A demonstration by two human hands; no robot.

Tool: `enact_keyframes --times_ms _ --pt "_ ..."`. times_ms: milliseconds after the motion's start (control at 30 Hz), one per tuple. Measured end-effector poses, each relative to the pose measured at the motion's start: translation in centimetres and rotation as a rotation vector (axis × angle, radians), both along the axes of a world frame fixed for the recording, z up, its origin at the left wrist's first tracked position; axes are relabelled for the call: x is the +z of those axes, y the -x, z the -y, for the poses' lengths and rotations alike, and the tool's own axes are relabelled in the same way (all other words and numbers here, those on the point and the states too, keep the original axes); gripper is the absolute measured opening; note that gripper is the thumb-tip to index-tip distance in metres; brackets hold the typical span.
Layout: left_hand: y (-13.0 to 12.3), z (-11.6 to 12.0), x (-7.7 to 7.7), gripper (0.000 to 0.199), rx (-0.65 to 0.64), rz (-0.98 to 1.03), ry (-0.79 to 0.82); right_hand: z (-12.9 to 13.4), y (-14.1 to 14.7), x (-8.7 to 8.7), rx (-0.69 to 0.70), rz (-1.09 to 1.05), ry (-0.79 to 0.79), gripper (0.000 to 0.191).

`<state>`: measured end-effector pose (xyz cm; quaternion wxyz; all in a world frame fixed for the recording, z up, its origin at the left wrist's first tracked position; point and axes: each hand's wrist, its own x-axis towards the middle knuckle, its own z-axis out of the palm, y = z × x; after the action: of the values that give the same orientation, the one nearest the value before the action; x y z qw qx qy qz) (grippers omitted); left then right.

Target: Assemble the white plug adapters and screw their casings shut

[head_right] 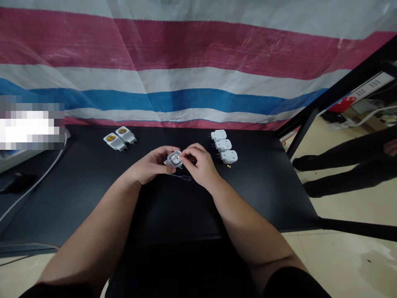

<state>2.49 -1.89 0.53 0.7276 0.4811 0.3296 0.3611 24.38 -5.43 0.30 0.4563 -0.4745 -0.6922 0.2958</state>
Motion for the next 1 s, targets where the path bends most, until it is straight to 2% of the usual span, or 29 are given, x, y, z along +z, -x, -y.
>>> enact_keyframes --times_ms 200,367,567,700,800,900,1000 --pt "0.1 0.0 -0.5 0.063 -0.012 -0.039 -0.024 0.0 0.1 0.0 0.004 -0.028 -0.027 0.004" --pt "0.2 -0.3 -1.2 0.066 -0.054 -0.058 -0.043 -0.3 0.3 -0.7 0.019 -0.103 0.01 0.006" --pt "0.3 -0.5 -1.5 0.064 -0.094 -0.05 -0.074 -0.8 0.2 -1.5 0.042 -0.345 0.331 0.032" --pt "0.4 -0.7 -1.5 0.062 -0.046 -0.019 -0.1 -1.0 -0.2 -1.2 -0.008 -0.392 0.373 0.032" --pt "0.5 -0.8 -1.6 0.062 0.024 -0.01 -0.095 -0.9 -0.3 -1.2 0.052 -0.375 0.393 0.028" --pt "0.5 -0.9 -1.6 0.064 0.076 -0.009 -0.083 -0.8 -0.2 -1.4 0.122 -0.391 0.446 0.033" --pt "0.5 -1.0 -1.6 0.063 0.097 0.007 -0.082 -0.7 -0.2 -1.5 0.115 -0.388 0.438 0.034"
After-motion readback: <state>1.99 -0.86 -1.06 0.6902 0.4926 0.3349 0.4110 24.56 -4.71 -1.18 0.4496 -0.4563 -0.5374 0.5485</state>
